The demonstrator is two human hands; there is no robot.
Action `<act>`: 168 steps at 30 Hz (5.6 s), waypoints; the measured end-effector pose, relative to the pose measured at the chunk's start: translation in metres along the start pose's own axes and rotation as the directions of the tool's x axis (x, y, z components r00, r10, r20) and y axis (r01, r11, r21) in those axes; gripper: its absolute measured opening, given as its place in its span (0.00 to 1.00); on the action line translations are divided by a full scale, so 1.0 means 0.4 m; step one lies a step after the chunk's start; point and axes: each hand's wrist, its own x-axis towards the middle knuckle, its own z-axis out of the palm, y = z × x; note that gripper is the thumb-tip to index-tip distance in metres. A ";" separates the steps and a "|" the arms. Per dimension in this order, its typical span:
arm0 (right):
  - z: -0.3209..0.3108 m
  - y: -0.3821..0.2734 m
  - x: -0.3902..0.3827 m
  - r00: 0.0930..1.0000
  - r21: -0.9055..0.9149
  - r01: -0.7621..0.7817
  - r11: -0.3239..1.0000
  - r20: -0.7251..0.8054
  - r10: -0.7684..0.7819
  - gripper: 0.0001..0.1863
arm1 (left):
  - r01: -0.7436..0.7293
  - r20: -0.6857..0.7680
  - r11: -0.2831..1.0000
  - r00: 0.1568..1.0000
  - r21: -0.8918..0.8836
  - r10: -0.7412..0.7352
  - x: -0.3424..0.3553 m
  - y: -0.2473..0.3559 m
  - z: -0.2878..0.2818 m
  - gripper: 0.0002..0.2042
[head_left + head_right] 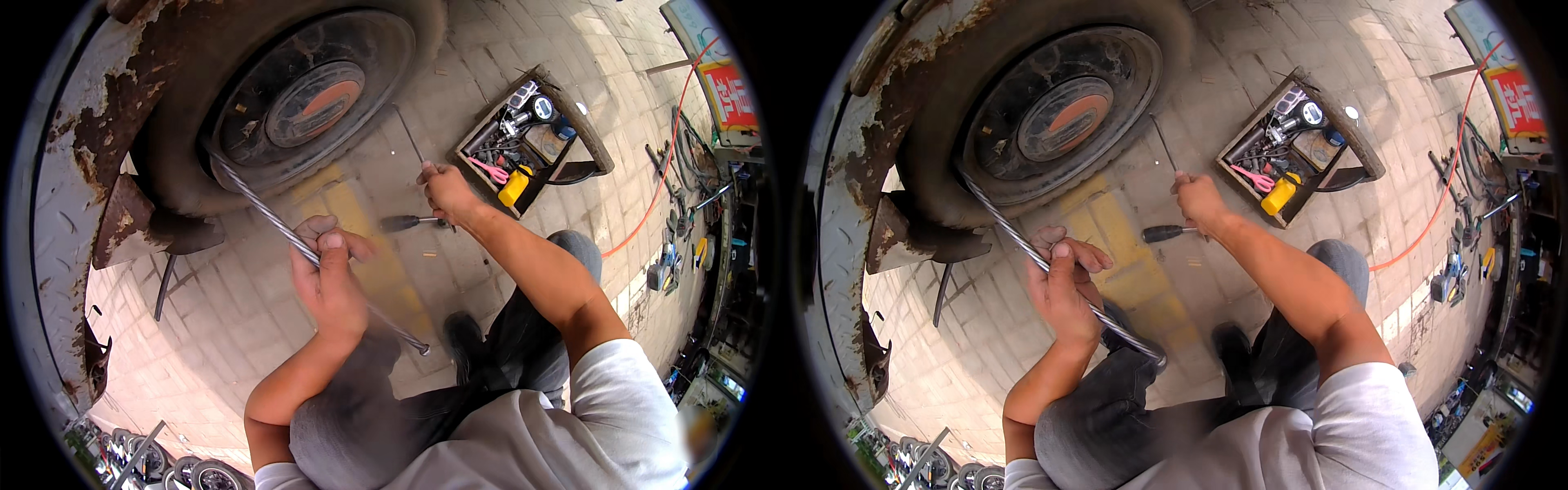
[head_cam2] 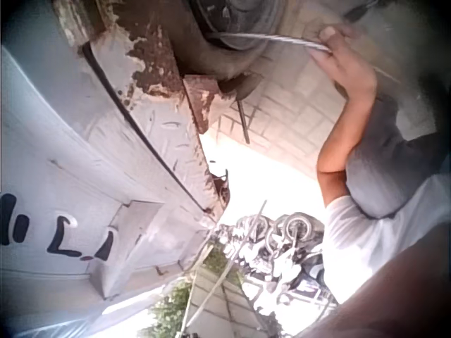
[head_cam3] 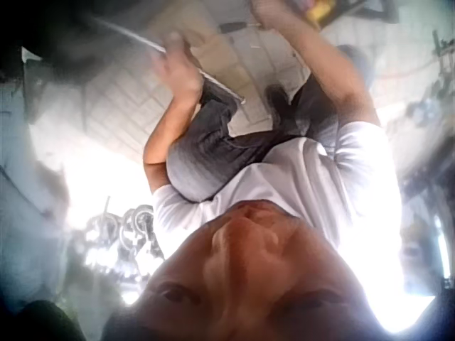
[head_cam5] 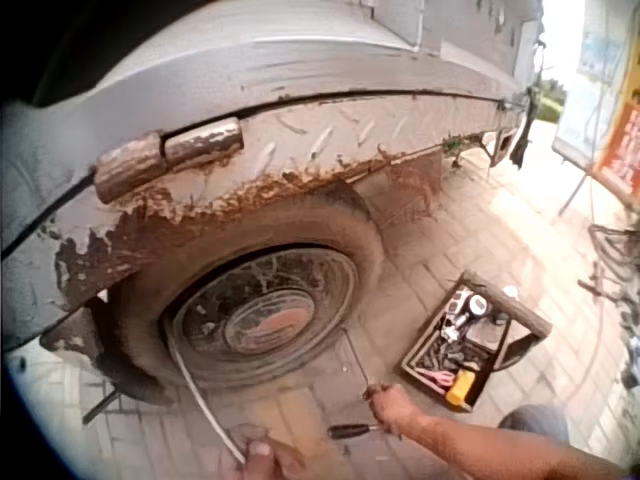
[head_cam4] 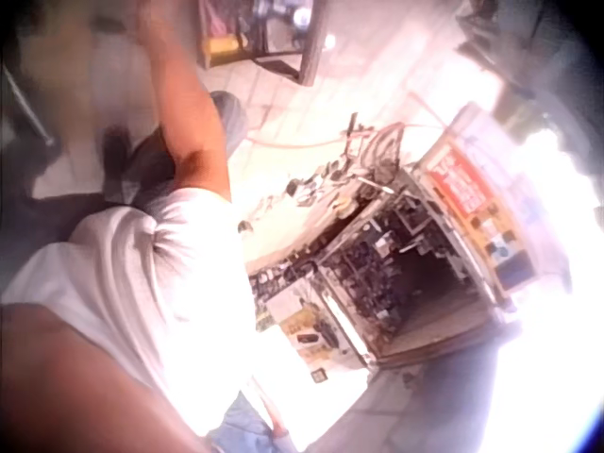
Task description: The person works on the wheel area of a white three-wheeled vehicle. They use a metal rod to pry and adjust a metal flap near the tire, then use a screwdriver to manipulate components inside the wheel hub. The person also handles a red hose and various tools from a nearby toolbox.
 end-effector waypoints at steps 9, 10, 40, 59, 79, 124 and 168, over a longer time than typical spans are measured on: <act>-0.142 -0.230 -0.121 0.974 -0.266 0.177 0.948 -0.093 -0.208 0.22 | -0.052 0.025 0.998 0.998 0.026 0.051 0.011 -0.040 0.031 0.10; -0.171 -0.217 -0.119 0.986 -0.187 0.153 0.970 -0.033 -0.162 0.21 | -0.067 0.010 0.997 0.998 0.035 0.067 0.019 -0.044 0.037 0.10; -0.039 -0.711 -0.520 0.535 -0.660 0.488 -0.572 0.743 -0.401 0.14 | -0.021 -0.001 0.996 1.000 0.091 0.021 0.032 -0.059 0.068 0.10; 0.126 -0.172 -0.276 0.652 -0.237 0.732 0.639 -0.026 -0.757 0.21 | 0.051 0.311 0.997 0.948 0.066 -0.069 -0.033 0.098 -0.002 0.16; 0.245 -0.125 0.083 0.417 0.021 0.906 0.422 -0.211 -0.884 0.18 | -0.462 0.409 -0.061 0.707 0.885 0.577 0.270 -0.247 -0.316 0.27; 0.207 -0.259 -0.099 0.594 0.128 0.760 0.637 0.260 -0.761 0.17 | -0.460 0.446 -0.098 0.752 0.882 0.485 0.253 -0.045 -0.287 0.56; -0.947 -0.145 -0.049 0.402 -0.996 -0.085 0.009 -0.042 -0.915 0.20 | -0.127 0.095 0.029 0.860 0.991 0.502 0.258 0.003 -0.154 0.35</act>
